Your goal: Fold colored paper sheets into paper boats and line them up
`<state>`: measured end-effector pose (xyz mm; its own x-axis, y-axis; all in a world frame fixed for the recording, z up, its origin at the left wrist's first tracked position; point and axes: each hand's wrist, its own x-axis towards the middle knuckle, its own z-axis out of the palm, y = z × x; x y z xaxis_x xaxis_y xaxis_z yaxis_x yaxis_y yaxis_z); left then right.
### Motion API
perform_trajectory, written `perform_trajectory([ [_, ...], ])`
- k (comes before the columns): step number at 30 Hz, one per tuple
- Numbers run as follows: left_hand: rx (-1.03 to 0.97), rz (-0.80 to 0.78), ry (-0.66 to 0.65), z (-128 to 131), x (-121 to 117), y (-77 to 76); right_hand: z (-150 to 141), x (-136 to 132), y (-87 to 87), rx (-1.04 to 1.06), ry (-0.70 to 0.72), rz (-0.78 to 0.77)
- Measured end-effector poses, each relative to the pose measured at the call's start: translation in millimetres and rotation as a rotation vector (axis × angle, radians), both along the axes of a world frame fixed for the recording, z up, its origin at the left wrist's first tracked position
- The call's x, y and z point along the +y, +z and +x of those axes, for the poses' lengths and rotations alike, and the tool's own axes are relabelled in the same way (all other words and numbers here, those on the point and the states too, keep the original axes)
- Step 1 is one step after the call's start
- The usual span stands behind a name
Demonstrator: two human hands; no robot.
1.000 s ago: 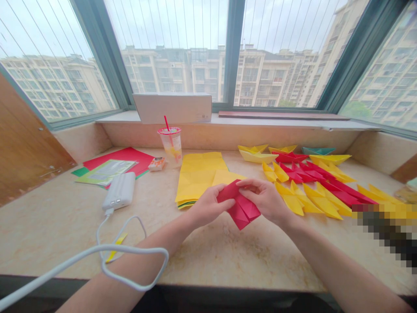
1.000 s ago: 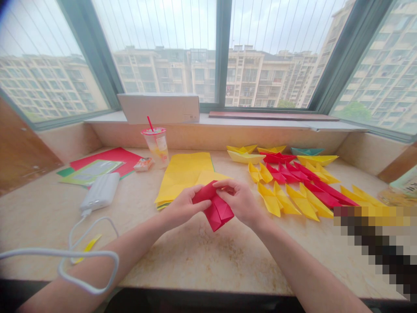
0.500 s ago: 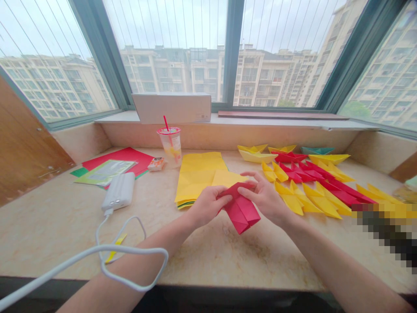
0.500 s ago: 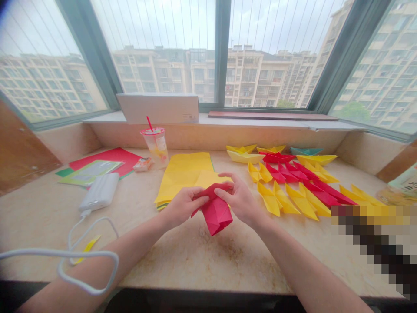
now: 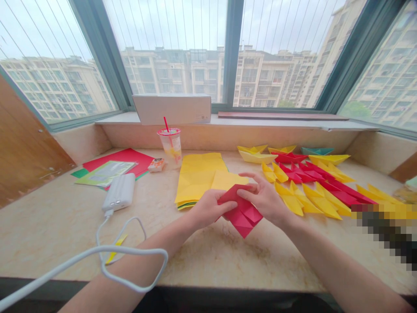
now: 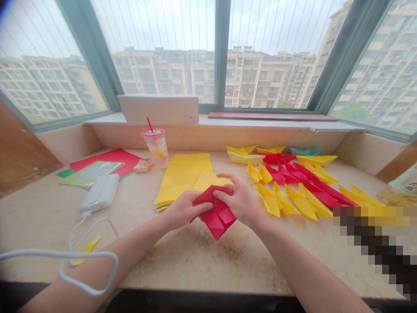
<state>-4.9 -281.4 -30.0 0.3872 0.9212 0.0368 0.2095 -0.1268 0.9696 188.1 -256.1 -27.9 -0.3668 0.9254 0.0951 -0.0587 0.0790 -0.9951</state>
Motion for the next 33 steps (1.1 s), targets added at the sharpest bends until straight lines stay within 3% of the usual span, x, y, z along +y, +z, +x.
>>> perform_trajectory([
  [5, -0.098, -0.068, -0.065, 2, 1, -5.5, -1, -5, -2.6, -0.048, -0.040, 0.146],
  [9, -0.227, -0.097, 0.047, 2, 6, -3.8, 8, -6, 5.2, -0.075, 0.010, 0.318],
  [14, -0.337, -0.073, 0.217, -2, 9, 4.4, 22, -2, 15.8, -0.262, 0.114, 0.519],
  [18, -0.361, -0.048, 0.221, -2, 9, 4.7, 21, 2, 13.9, -0.345, 0.107, 0.617],
  [24, -0.263, -0.020, 0.150, 0, 7, 3.3, 15, 7, 5.8, -0.318, 0.033, 0.630],
  [33, -0.201, -0.001, 0.048, 2, 3, -1.4, 6, 3, -3.4, -0.326, -0.203, 0.488],
])
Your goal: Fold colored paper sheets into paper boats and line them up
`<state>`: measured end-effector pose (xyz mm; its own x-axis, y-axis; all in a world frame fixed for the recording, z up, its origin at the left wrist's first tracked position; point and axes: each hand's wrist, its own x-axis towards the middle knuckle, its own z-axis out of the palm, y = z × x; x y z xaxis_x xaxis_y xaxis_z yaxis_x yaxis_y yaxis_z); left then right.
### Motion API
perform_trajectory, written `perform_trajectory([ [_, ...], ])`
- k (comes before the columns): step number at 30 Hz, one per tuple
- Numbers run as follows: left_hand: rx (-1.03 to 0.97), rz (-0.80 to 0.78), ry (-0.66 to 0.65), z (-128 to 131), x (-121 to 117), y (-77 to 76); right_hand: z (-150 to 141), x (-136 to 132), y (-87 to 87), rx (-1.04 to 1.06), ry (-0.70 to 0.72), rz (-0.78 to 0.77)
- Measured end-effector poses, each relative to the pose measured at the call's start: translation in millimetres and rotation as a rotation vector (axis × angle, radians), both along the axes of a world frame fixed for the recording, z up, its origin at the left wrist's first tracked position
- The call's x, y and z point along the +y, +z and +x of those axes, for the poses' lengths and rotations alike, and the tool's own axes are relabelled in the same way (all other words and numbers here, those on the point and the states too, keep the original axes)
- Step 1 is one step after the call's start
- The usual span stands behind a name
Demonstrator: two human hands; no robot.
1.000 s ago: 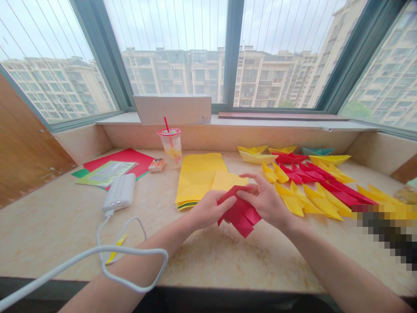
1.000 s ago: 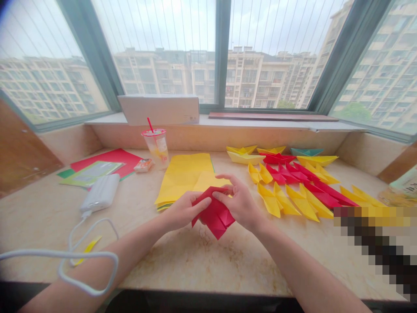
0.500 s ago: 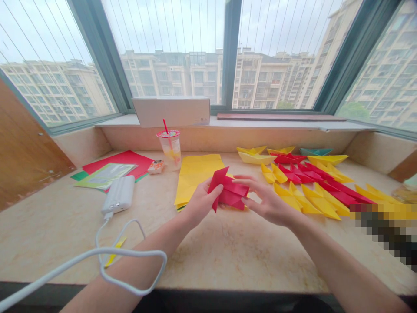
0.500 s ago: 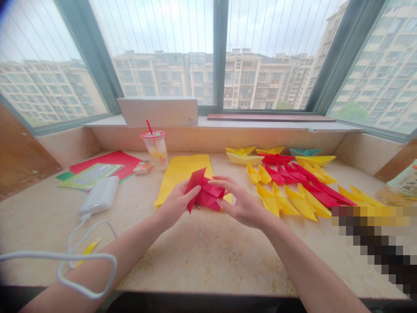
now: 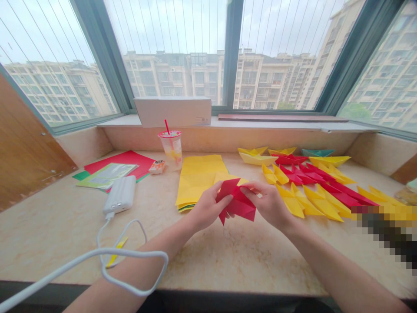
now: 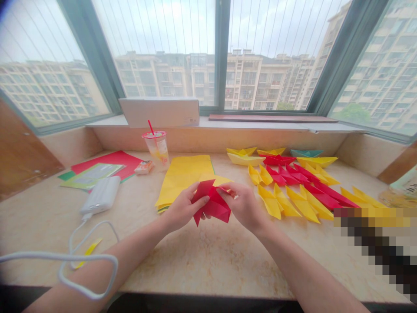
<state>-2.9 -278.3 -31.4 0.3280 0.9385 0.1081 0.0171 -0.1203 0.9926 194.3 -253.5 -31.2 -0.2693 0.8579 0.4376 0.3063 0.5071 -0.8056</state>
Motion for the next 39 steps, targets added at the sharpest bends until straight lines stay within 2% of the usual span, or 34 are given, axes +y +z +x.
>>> perform_trajectory([
  [5, 0.097, 0.049, -0.001, 0, 1, -9.4, -2, -3, 2.0, -0.034, -0.070, -0.007],
  [11, 0.290, 0.212, 0.054, -1, 1, -8.6, -4, -6, -0.7, -0.100, -0.086, 0.042],
  [14, 0.361, 0.275, 0.082, 0, 0, -7.7, -7, -6, -5.3, -0.069, -0.094, 0.000],
  [16, 0.336, 0.246, 0.079, 0, 0, -7.3, -9, -5, -7.9, -0.007, -0.093, -0.071],
  [19, 0.227, 0.150, 0.111, 1, 0, -5.4, -11, -2, -8.8, 0.157, -0.010, -0.245],
  [22, 0.172, 0.172, 0.244, 0, 1, -1.7, -12, -1, -4.1, 0.267, 0.156, -0.374],
  [25, 0.189, 0.172, 0.335, -1, 1, 0.9, -11, -3, 3.1, 0.205, 0.254, -0.434],
  [30, 0.162, 0.149, 0.336, -1, 1, -0.9, -10, -8, 5.4, 0.142, 0.316, -0.559],
  [36, 0.105, 0.138, 0.285, 2, 0, -1.0, -12, -11, 6.8, 0.167, 0.377, -0.535],
  [39, 0.107, 0.123, 0.263, 3, -1, -0.6, -14, -12, 9.3, 0.145, 0.354, -0.510],
])
